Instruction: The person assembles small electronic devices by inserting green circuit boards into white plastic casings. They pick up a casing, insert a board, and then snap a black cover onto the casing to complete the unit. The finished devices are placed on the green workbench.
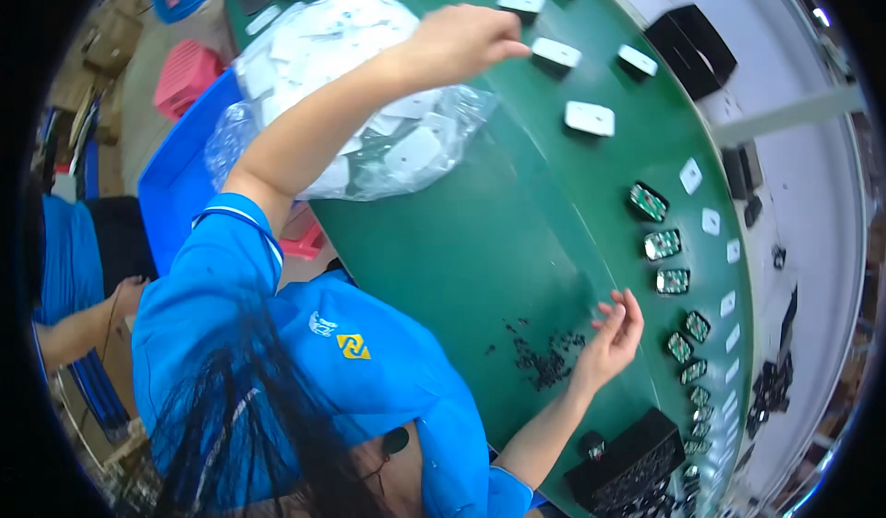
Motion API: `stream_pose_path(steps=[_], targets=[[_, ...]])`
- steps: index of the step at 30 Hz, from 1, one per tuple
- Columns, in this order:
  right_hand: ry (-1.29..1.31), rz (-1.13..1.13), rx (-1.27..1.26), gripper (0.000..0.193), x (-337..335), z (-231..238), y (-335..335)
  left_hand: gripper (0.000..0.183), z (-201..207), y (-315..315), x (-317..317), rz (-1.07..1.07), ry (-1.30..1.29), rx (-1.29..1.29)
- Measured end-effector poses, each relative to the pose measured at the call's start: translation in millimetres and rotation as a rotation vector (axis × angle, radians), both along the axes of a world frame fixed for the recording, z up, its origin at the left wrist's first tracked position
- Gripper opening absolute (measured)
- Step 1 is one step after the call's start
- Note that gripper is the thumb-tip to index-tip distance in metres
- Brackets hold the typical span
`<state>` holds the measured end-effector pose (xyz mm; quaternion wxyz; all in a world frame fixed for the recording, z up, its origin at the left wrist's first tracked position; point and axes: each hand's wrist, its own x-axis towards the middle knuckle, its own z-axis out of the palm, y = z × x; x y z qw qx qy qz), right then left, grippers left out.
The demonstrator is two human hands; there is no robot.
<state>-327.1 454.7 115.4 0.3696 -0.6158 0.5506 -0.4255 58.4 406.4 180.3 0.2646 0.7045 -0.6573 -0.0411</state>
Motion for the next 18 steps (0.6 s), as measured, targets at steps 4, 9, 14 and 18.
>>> stream_pose_path(steps=[4, 9, 14, 18], targets=[[0.0, 0.049, 0.02, 0.029, 4.0, -6.8, 3.7, 0.028, 9.1, 84.2, 76.8, 0.158, -0.133, 0.25], [0.002, 0.119, 0.042, 0.028, 33.8, -5.0, 2.2, 0.026, -49.1, 141.7, 92.8, 0.046, -0.28, 0.037], [-0.013, 0.123, 0.034, 0.025, 44.4, -0.8, 1.8, 0.024, -57.8, 132.6, 67.3, 0.219, -0.39, 0.191], [0.013, -0.011, -0.007, 0.024, 17.5, 8.8, 6.7, 0.027, -62.7, 127.7, 82.6, 0.072, -0.391, 0.125]])
